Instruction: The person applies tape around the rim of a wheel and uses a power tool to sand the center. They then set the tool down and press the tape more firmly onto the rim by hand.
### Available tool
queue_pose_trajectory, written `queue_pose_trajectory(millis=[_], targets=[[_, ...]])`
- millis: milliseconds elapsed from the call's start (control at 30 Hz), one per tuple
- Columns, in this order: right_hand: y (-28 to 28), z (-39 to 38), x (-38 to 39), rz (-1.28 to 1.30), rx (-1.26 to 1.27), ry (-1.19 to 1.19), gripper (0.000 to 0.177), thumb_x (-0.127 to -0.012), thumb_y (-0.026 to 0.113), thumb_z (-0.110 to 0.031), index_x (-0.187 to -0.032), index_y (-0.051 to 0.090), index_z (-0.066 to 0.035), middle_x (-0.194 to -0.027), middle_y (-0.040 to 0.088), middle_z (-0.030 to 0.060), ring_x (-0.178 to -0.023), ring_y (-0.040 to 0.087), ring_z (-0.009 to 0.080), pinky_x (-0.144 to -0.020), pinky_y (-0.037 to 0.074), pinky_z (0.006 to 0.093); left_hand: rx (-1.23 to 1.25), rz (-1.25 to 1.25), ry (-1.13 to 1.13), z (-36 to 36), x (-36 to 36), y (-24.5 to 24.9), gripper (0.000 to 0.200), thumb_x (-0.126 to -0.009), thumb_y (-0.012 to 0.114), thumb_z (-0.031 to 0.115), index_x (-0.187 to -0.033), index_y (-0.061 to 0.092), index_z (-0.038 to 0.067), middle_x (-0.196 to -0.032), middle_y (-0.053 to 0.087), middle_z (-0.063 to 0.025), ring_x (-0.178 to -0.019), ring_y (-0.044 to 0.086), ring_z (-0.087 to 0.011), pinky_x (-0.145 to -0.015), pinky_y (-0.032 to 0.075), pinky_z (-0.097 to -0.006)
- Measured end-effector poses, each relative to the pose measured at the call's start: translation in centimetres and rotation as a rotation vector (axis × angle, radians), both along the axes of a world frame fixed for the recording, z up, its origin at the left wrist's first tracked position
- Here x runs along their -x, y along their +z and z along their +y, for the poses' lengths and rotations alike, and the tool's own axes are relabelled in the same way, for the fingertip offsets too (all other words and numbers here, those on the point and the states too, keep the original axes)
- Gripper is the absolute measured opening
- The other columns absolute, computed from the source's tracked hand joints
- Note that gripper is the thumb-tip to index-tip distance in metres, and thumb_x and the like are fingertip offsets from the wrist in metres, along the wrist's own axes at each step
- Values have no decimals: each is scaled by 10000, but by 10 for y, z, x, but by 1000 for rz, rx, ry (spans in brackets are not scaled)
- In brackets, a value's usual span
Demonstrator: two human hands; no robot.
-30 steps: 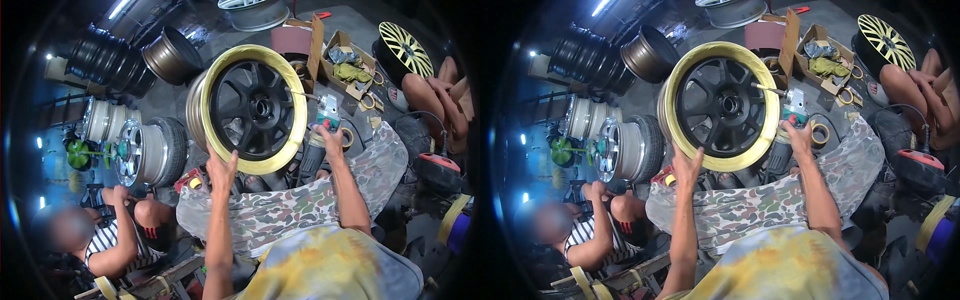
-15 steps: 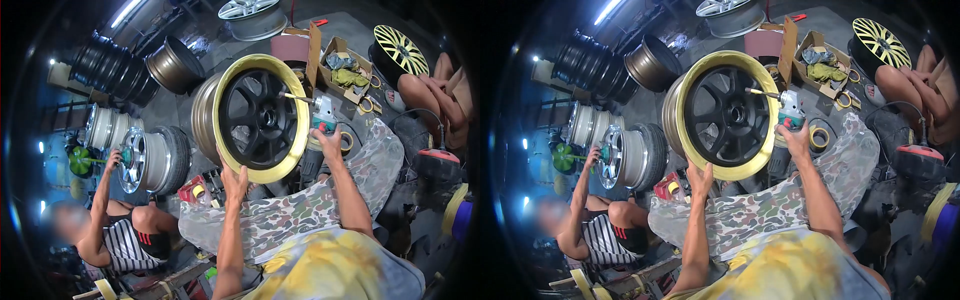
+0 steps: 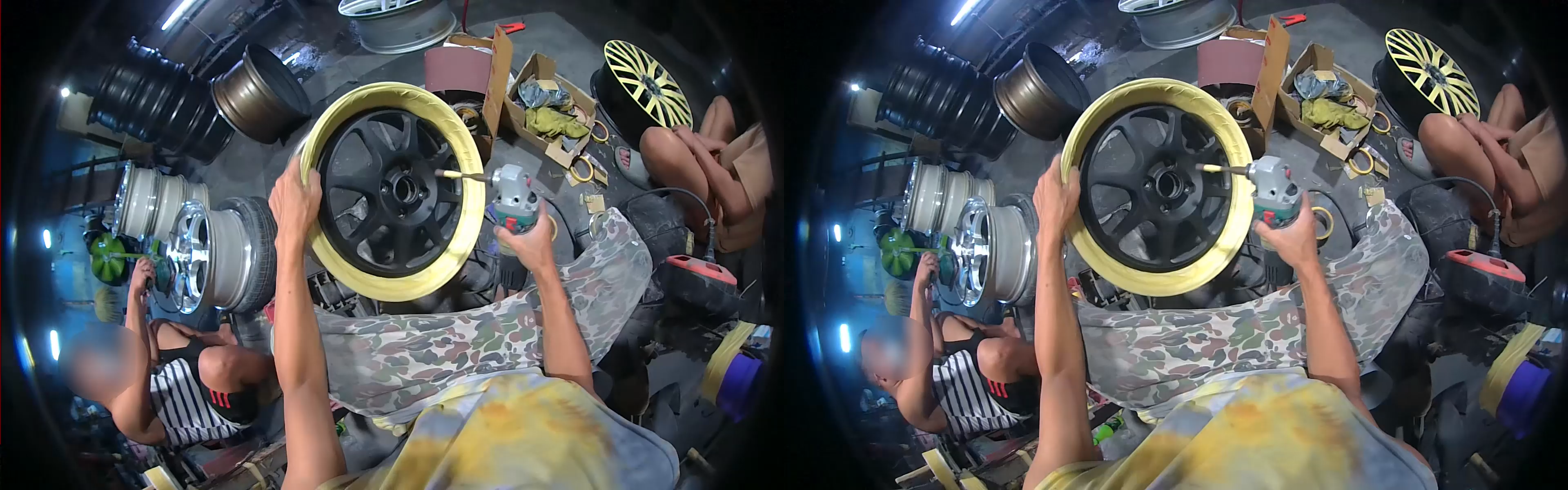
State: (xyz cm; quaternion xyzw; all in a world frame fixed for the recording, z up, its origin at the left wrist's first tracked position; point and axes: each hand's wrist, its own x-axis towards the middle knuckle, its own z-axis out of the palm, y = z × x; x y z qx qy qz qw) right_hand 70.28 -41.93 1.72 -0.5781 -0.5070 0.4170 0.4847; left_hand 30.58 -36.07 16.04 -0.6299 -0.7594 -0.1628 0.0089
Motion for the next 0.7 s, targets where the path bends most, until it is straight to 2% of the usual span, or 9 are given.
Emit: queue_pose_trajectory(millis=[67,167,267,333,433,467,633,700], targets=[[1,0,8,-53,-4,6,740,-652,900,-199,-1260,537,14,-1119,702,154,-995,690,251,-925,540,387,-49,5,-42,12,1,-2,312,-941,599,240,-1202,668,83,-959,712,-268,-956,668,-494,-844,505,-563],[6,3,19,-90,0,43,729,-651,888,-223,-1243,535,14,-1111,704,163,-995,695,267,-918,541,390,-77,-15,-64,14,-5,5,297,-914,583,215,-1133,685,42,-992,713,-291,-962,671,-502,-885,515,-566],[8,6,28,-143,19,90,725,-646,886,-220,-1232,528,11,-1090,708,166,-988,700,273,-905,545,397,-86,-13,-51,10,-4,7,297,-907,597,214,-1129,691,39,-1008,718,-278,-959,674,-497,-880,521,-556],[17,8,33,-256,-11,130,711,-646,878,-210,-1225,523,-1,-1057,717,177,-972,717,308,-887,552,414,-115,-32,-76,5,-6,8,298,-906,616,215,-1134,690,38,-1033,722,-259,-962,678,-488,-870,528,-550],[23,14,41,-295,-6,170,696,-648,868,-203,-1220,522,-8,-1035,725,194,-961,730,351,-875,556,432,-117,-14,-89,-1,-8,6,295,-911,622,214,-1141,693,45,-1039,725,-247,-964,681,-479,-870,532,-547],[25,16,44,-302,-11,182,696,-648,868,-203,-1220,522,-8,-1035,725,194,-961,730,351,-875,556,432,-130,-37,-92,-2,-8,6,330,-927,638,254,-1192,676,61,-1019,724,-257,-974,677,-478,-862,525,-545],[45,20,51,-314,-97,203,708,-647,864,-201,-1241,519,-29,-1039,737,205,-977,739,383,-862,560,445,-181,-55,-114,-2,-10,3,312,-926,629,246,-1165,679,51,-1013,722,-263,-954,680,-482,-864,530,-552],[43,19,52,-349,-124,196,709,-648,865,-202,-1244,520,-35,-1039,738,204,-981,739,387,-862,560,450,-109,-31,-106,-1,-7,2,296,-925,622,241,-1146,679,53,-1001,720,-268,-944,679,-487,-853,529,-555]])
